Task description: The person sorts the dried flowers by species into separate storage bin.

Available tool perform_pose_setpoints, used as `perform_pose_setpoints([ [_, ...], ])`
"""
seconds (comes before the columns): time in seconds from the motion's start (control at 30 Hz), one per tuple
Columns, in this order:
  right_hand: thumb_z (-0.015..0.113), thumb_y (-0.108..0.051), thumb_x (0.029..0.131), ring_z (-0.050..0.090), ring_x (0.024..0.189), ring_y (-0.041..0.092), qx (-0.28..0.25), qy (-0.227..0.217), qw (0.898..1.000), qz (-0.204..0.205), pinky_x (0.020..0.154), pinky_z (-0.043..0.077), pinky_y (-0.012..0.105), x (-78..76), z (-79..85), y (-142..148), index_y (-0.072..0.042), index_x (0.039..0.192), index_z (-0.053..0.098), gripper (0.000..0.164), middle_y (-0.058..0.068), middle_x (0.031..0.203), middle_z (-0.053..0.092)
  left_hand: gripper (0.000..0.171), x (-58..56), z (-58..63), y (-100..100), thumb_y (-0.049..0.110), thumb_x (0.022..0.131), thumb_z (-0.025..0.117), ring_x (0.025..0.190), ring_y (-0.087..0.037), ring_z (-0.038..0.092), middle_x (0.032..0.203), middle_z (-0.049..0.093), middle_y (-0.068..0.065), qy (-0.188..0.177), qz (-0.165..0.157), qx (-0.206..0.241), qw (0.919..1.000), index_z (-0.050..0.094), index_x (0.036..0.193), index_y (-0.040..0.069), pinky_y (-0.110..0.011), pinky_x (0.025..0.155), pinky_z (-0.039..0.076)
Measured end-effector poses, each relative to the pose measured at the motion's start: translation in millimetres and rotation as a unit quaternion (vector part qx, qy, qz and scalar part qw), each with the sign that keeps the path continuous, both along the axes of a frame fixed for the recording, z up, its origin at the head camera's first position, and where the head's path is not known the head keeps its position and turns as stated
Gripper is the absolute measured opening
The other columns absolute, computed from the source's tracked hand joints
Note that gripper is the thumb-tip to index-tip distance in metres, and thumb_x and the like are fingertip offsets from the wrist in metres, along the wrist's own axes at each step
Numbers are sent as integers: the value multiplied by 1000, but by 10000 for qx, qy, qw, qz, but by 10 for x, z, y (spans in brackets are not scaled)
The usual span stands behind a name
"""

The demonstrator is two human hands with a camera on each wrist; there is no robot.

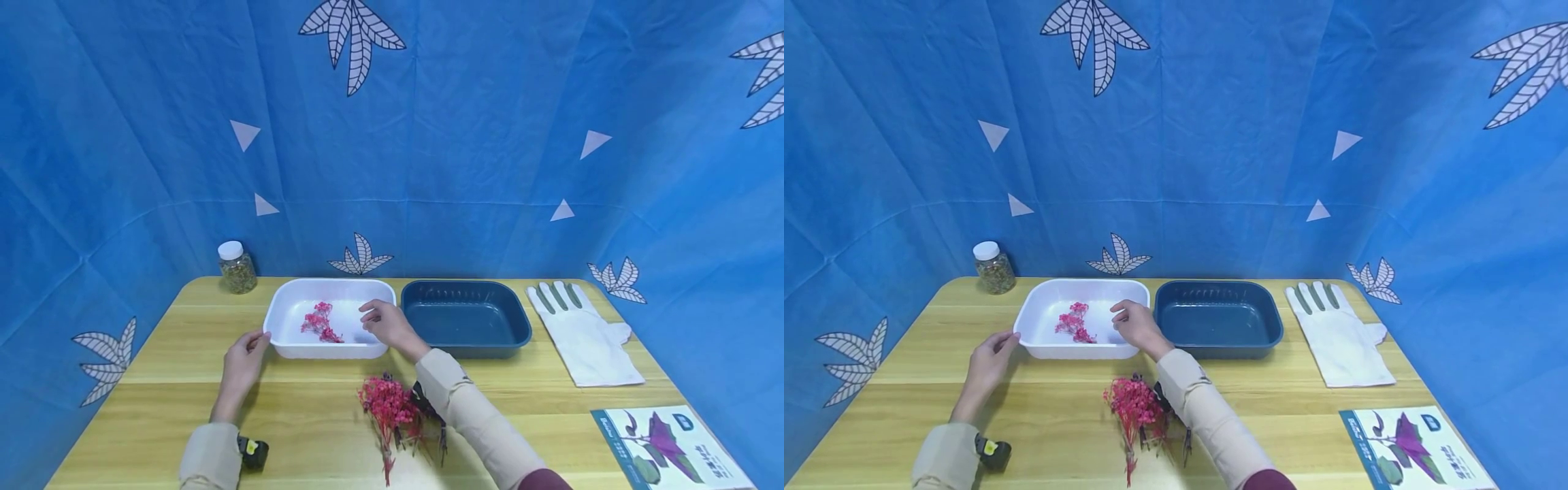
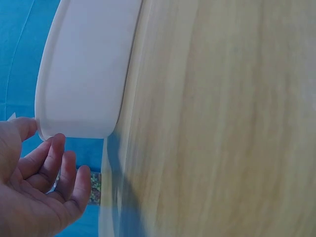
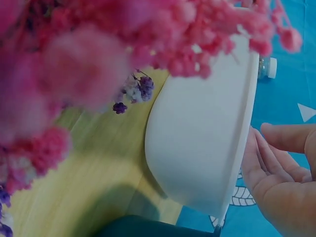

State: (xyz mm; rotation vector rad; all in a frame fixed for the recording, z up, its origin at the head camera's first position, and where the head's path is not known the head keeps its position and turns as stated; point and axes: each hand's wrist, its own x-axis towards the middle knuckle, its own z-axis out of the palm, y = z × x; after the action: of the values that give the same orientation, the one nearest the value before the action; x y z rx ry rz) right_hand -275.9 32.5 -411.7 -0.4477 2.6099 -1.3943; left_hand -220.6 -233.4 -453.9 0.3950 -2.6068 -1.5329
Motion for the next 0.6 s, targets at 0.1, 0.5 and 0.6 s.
perform_pose_setpoints([
  [0.1, 60, 2, 89, 65, 96, 28, -66, 37, 10000, 3, 81, 54, 33, 13, -1, 14, 5, 115, 60, 26, 16, 98, 69, 53, -1, -4, 0, 32, 101, 41, 119, -39, 47, 129, 49, -29, -21, -10, 8, 10000, 42, 136, -8, -49, 100, 41],
  [0.5, 61, -8, 91, 65, 95, 24, -329, 23, 9995, 13, 79, 54, 33, 128, 141, 174, -1, 113, 63, 23, 12, 99, 69, 55, -8, 8, -7, 34, 101, 41, 119, -39, 46, 129, 49, -30, -57, -26, 7, 10000, 41, 136, -9, -50, 101, 40],
  [0.6, 61, -9, 91, 66, 91, 23, -483, 54, 9988, -78, 80, 54, 36, 190, 201, 240, -2, 111, 64, 21, 11, 96, 69, 55, 0, 4, -5, 33, 101, 41, 119, -39, 46, 129, 48, -30, -83, -28, 12, 10000, 40, 136, -9, -49, 100, 40],
])
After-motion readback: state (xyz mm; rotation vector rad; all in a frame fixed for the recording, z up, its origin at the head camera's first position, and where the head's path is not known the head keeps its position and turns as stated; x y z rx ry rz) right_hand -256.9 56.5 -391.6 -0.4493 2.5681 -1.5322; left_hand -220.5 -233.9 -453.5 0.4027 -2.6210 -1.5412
